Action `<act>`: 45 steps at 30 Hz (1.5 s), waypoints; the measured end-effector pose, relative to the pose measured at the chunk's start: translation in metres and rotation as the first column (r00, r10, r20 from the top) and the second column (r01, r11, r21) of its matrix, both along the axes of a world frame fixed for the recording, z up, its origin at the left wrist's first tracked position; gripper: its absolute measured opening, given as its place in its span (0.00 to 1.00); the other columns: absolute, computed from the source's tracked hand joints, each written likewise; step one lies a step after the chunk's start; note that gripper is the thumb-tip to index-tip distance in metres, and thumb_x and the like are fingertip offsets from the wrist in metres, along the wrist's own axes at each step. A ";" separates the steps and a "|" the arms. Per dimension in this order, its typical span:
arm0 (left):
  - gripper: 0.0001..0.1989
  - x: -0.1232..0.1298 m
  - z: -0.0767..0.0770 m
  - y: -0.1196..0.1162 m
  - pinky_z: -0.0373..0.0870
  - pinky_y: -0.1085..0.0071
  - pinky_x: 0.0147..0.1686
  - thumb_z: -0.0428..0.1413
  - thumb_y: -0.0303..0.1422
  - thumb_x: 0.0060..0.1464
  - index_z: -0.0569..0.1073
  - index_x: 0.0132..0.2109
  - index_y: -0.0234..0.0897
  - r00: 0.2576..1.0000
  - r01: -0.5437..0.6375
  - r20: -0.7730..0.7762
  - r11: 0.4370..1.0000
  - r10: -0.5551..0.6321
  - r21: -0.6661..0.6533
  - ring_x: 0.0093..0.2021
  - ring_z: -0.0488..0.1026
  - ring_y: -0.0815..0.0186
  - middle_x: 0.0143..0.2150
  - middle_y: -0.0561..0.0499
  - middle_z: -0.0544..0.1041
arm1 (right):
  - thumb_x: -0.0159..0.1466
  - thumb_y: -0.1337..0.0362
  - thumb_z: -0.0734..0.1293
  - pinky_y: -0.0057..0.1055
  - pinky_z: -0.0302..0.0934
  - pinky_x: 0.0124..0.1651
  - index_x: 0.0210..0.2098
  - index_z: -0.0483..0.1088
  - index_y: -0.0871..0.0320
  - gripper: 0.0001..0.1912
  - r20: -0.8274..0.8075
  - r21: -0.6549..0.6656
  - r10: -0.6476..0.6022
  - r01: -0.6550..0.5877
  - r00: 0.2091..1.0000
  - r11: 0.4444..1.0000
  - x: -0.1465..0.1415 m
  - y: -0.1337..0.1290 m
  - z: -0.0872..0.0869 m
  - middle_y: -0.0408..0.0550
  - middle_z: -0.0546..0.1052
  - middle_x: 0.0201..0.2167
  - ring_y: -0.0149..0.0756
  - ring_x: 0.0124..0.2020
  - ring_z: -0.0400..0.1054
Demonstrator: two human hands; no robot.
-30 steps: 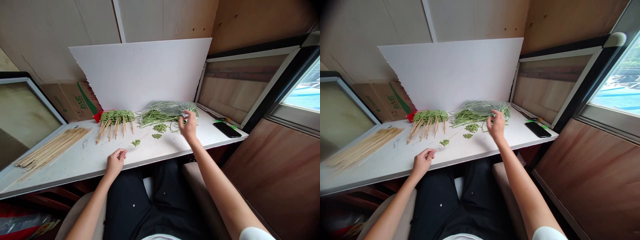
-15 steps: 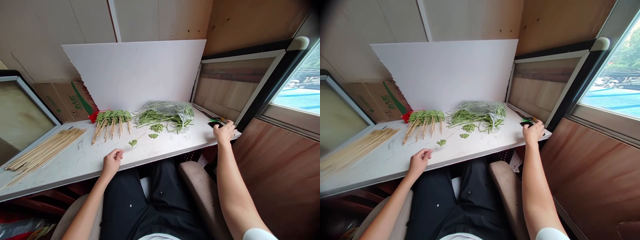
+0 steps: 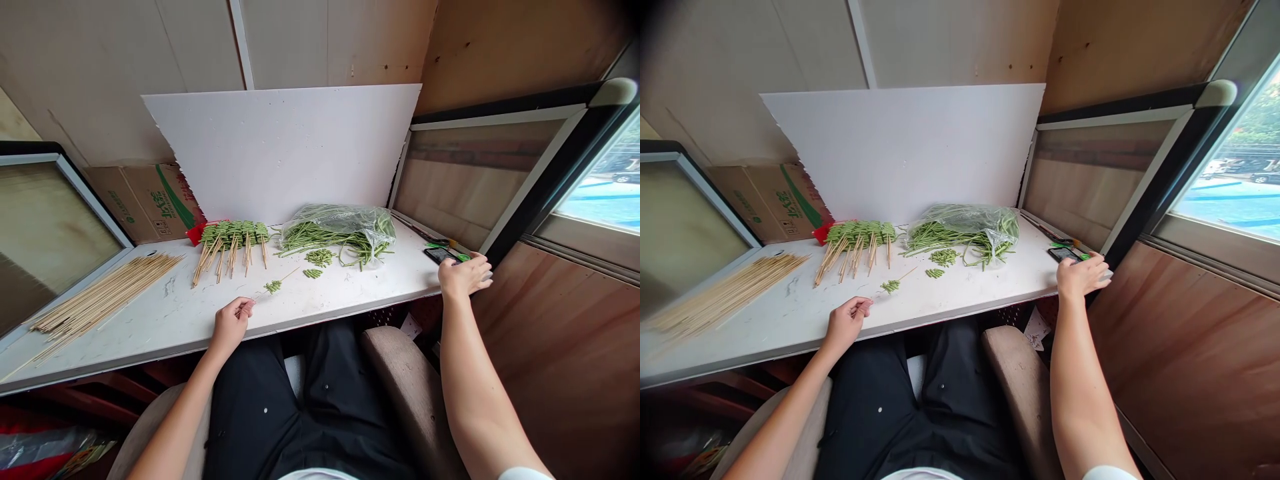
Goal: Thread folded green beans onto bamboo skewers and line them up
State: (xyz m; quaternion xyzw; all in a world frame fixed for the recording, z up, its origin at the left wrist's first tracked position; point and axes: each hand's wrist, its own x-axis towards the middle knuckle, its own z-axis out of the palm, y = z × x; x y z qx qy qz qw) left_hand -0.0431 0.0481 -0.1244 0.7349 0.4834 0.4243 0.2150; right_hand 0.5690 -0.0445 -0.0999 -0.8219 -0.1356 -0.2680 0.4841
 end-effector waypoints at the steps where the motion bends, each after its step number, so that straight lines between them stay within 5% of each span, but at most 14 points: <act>1: 0.18 0.000 0.000 0.000 0.72 0.71 0.34 0.55 0.47 0.65 0.80 0.40 0.37 1.000 -0.002 -0.002 1.000 0.002 0.000 0.31 0.78 0.63 0.28 0.50 0.78 | 0.54 0.68 0.66 0.66 0.48 0.67 0.54 0.66 0.58 0.26 0.014 0.010 0.017 -0.017 1.000 1.000 -0.001 -0.001 0.001 0.66 0.71 0.54 0.63 0.59 0.65; 7: 0.19 0.001 0.002 -0.001 0.72 0.71 0.34 0.54 0.48 0.64 0.79 0.39 0.37 1.000 -0.007 -0.005 1.000 0.007 -0.012 0.30 0.77 0.63 0.28 0.50 0.78 | 0.60 0.68 0.61 0.50 0.61 0.58 0.51 0.67 0.59 0.19 0.192 0.028 0.246 -0.256 0.950 0.966 -0.020 0.015 0.022 0.58 0.73 0.48 0.51 0.51 0.68; 12: 0.19 0.001 0.003 -0.002 0.72 0.71 0.34 0.54 0.48 0.64 0.80 0.40 0.37 1.000 -0.008 -0.006 1.000 0.008 -0.002 0.29 0.76 0.63 0.28 0.50 0.78 | 0.66 0.67 0.59 0.46 0.62 0.55 0.50 0.68 0.59 0.15 0.362 0.000 0.488 -0.524 0.794 0.852 -0.083 0.043 0.052 0.55 0.74 0.44 0.46 0.46 0.68; 15: 0.18 0.002 0.004 -0.003 0.72 0.71 0.33 0.55 0.47 0.64 0.80 0.39 0.37 1.000 -0.004 0.006 1.000 0.004 0.002 0.29 0.76 0.63 0.28 0.50 0.78 | 0.68 0.67 0.59 0.44 0.63 0.52 0.49 0.69 0.57 0.13 0.386 -0.089 0.657 -0.682 0.648 0.726 -0.140 0.056 0.059 0.54 0.75 0.44 0.47 0.46 0.68; 19: 0.18 0.002 0.005 -0.003 0.72 0.71 0.33 0.55 0.47 0.64 0.79 0.39 0.37 1.000 -0.002 0.013 1.000 0.002 0.011 0.29 0.76 0.63 0.28 0.50 0.78 | 0.69 0.68 0.60 0.46 0.62 0.54 0.45 0.73 0.55 0.11 0.299 -0.316 0.867 -0.816 0.399 0.484 -0.214 0.065 0.044 0.53 0.77 0.42 0.49 0.48 0.67; 23: 0.18 0.002 0.002 0.000 0.71 0.71 0.32 0.54 0.47 0.65 0.79 0.39 0.37 1.000 0.007 0.014 1.000 -0.007 0.015 0.29 0.76 0.64 0.28 0.50 0.78 | 0.69 0.69 0.63 0.46 0.61 0.53 0.46 0.77 0.55 0.12 0.141 -0.507 0.941 -0.794 0.308 0.336 -0.255 0.069 0.016 0.55 0.78 0.43 0.52 0.49 0.65; 28: 0.17 0.003 0.000 0.002 0.70 0.71 0.32 0.54 0.45 0.64 0.79 0.38 0.38 0.999 0.007 0.034 1.000 -0.007 0.001 0.30 0.77 0.62 0.28 0.50 0.78 | 0.68 0.70 0.64 0.44 0.61 0.52 0.45 0.78 0.56 0.12 0.074 -0.541 0.939 -0.778 0.336 0.321 -0.269 0.069 0.002 0.54 0.79 0.40 0.50 0.46 0.65; 36: 0.17 0.007 0.002 0.001 0.68 0.71 0.30 0.53 0.45 0.65 0.78 0.37 0.38 0.997 0.037 0.073 0.999 -0.036 -0.012 0.28 0.75 0.63 0.26 0.51 0.76 | 0.68 0.68 0.67 0.41 0.59 0.48 0.40 0.79 0.55 0.07 0.041 -0.569 0.952 -0.776 0.305 0.273 -0.298 0.090 0.011 0.52 0.80 0.37 0.50 0.46 0.65; 45: 0.18 0.007 0.003 0.001 0.68 0.70 0.32 0.51 0.45 0.67 0.78 0.38 0.39 0.991 0.072 0.117 0.997 -0.071 -0.008 0.29 0.74 0.63 0.27 0.50 0.76 | 0.65 0.65 0.69 0.50 0.57 0.49 0.32 0.78 0.56 0.06 0.086 -0.667 0.886 -0.634 0.457 0.391 -0.307 0.128 -0.002 0.61 0.80 0.35 0.59 0.49 0.64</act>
